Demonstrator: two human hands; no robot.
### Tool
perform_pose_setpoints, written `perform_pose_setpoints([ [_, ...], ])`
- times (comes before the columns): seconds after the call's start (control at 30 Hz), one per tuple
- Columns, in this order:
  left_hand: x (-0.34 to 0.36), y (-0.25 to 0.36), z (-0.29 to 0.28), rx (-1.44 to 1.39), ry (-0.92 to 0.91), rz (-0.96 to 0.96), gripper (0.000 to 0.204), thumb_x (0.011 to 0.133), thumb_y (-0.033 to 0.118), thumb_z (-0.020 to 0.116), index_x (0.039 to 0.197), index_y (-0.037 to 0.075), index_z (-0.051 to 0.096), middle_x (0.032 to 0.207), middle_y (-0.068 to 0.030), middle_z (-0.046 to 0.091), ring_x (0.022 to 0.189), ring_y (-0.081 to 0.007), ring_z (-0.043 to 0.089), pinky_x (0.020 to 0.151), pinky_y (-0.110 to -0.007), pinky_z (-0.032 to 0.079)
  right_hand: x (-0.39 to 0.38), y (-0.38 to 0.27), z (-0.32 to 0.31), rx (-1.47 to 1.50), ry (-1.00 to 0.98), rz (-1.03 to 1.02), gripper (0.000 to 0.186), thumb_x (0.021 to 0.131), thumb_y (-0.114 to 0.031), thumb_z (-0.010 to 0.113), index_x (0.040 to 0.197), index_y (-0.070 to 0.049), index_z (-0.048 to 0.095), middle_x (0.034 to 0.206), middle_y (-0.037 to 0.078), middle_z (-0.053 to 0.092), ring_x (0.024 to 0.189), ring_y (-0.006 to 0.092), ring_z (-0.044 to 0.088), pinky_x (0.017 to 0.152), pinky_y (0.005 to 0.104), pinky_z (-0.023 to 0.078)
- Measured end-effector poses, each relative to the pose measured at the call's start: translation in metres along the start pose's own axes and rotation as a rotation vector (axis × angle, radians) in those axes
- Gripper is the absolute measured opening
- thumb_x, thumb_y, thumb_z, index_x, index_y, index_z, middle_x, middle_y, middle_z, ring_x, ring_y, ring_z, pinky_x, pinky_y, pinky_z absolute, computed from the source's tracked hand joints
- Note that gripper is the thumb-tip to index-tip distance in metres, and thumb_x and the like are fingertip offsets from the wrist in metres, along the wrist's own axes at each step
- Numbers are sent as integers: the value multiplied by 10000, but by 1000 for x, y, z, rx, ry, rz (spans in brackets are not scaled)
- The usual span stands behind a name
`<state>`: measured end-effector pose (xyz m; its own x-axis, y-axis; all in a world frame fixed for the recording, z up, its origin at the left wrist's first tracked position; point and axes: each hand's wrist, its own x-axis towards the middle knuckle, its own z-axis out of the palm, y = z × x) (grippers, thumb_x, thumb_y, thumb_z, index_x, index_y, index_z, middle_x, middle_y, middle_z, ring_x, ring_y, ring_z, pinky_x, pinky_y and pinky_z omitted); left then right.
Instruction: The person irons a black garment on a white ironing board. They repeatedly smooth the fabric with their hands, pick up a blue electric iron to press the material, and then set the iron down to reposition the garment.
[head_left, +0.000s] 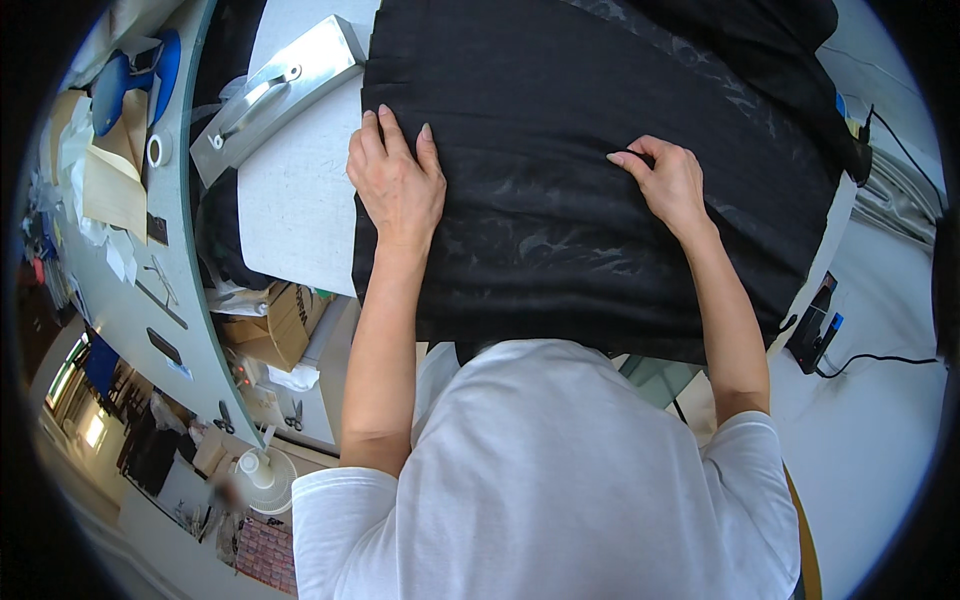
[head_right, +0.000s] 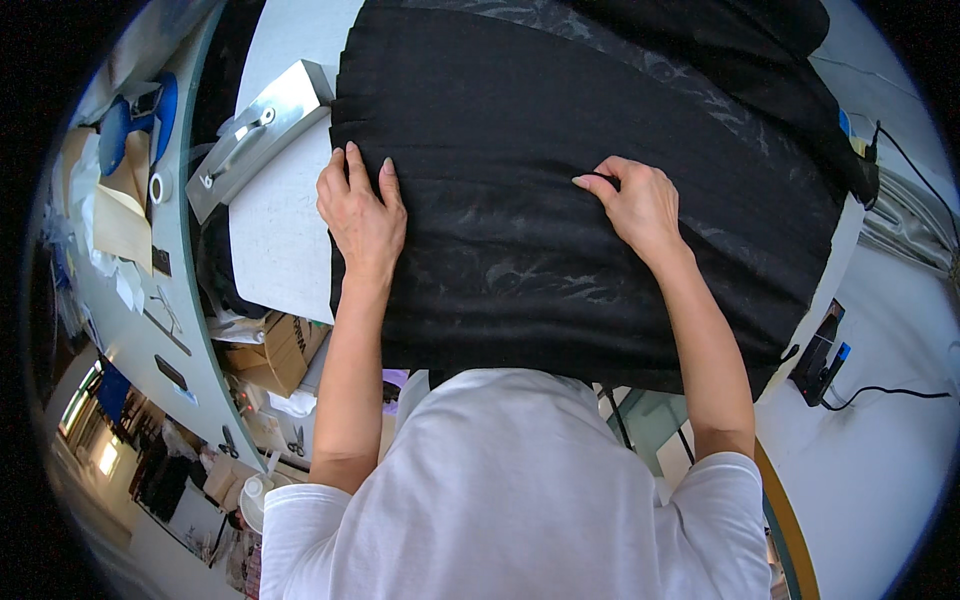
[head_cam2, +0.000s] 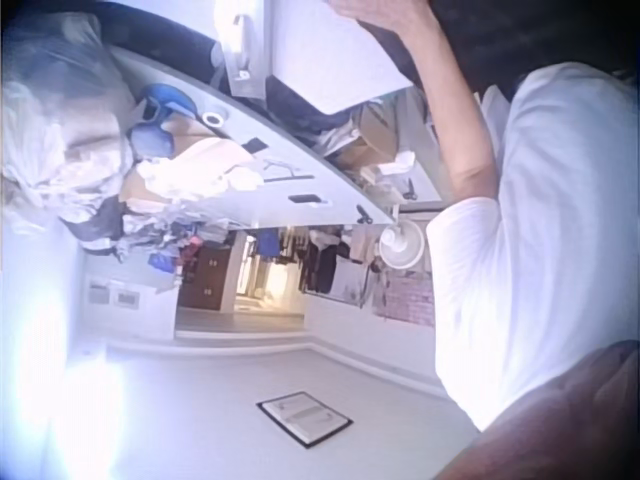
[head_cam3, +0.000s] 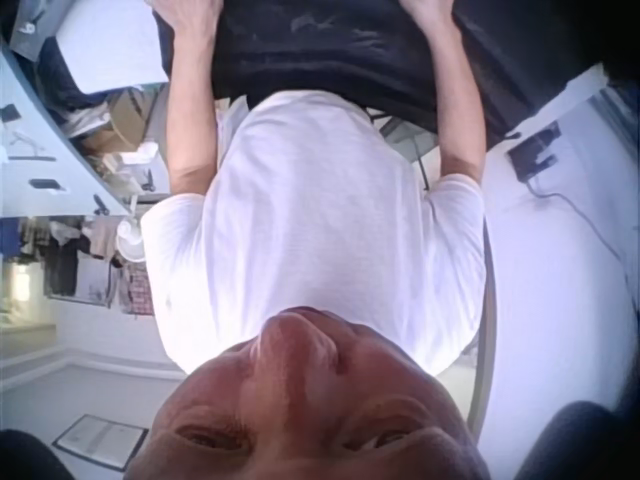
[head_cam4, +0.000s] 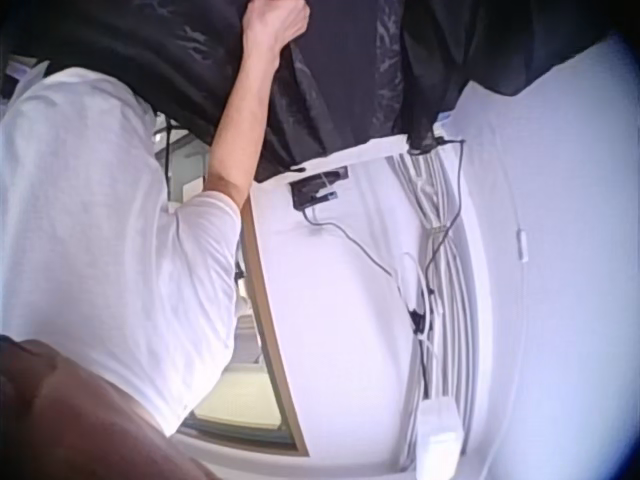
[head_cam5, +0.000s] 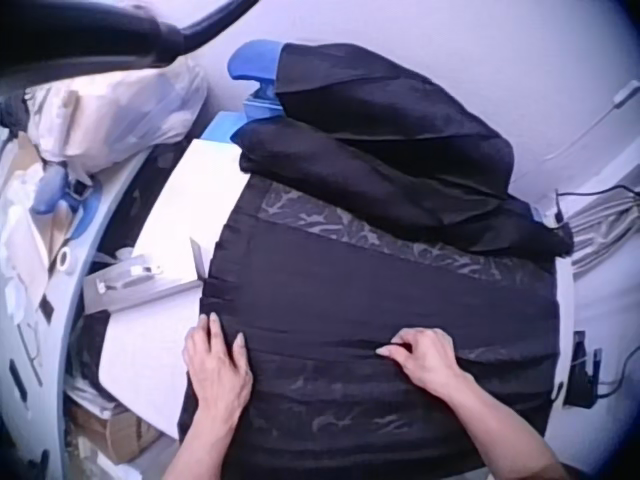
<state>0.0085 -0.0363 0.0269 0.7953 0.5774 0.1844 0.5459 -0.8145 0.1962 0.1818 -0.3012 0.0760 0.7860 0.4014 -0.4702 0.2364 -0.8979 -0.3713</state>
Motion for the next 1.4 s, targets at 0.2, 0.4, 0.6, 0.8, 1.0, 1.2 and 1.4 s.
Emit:
perform_pose_setpoints([
  [0.2, 1, -1, -3, 25, -39, 10, 577, 1034, 351, 644, 1406, -88, 604, 1420, -253, 564, 1341, -386, 510, 1126, -489, 401, 0, -4, -1, -36, 0, -22, 355, 915, -399, 795, 975, -49, 801, 816, 140, 759, 769, 299, 733, 777, 416, 569],
  [0.4, 2, 1, -6, 32, -71, 7, 708, 978, 435, 708, 1431, -93, 577, 1444, -263, 542, 1356, -394, 494, 1147, -487, 390, -2, -7, 0, -64, 27, -5, 362, 915, -399, 795, 981, -43, 803, 811, 154, 758, 766, 312, 739, 781, 423, 578],
  [0.6, 4, 5, -13, 14, -121, -8, 840, 924, 506, 760, 1453, -109, 542, 1473, -266, 516, 1381, -398, 465, 1159, -484, 382, -1, -7, 0, -70, 29, -25, 358, 914, -385, 798, 979, -33, 803, 804, 165, 756, 765, 314, 740, 788, 424, 577],
  [0.8, 4, 0, -12, 14, -125, 10, 884, 906, 542, 762, 1449, -120, 539, 1473, -268, 515, 1380, -402, 467, 1157, -488, 385, -1, -9, -3, -19, -5, -20, 340, 914, -354, 801, 979, -20, 800, 795, 174, 753, 764, 318, 738, 791, 413, 571],
  [1.0, 5, 3, -12, 30, -129, 12, 947, 877, 593, 770, 1444, -129, 538, 1459, -275, 526, 1373, -407, 475, 1144, -495, 398, -3, -7, -1, -58, 34, -44, 334, 910, -344, 803, 969, -15, 799, 785, 179, 747, 754, 325, 735, 780, 413, 571],
  [1.2, 7, 11, -16, 113, -170, 6, 1041, 830, 651, 785, 1426, -164, 531, 1428, -286, 546, 1335, -408, 501, 1123, -488, 421, -12, -20, 4, -213, 186, -102, 295, 898, -294, 811, 1033, -33, 781, 967, 160, 747, 937, 311, 714, 876, 420, 552],
  [1.4, 8, 12, -15, 112, -138, 34, 1036, 814, 627, 806, 1414, -173, 533, 1420, -284, 547, 1324, -407, 508, 1106, -488, 433, -37, -93, 63, -121, 354, -731, 486, 908, -188, 761, 1320, 28, 624, 1432, 212, 595, 1401, 361, 525, 1204, 467, 396],
])
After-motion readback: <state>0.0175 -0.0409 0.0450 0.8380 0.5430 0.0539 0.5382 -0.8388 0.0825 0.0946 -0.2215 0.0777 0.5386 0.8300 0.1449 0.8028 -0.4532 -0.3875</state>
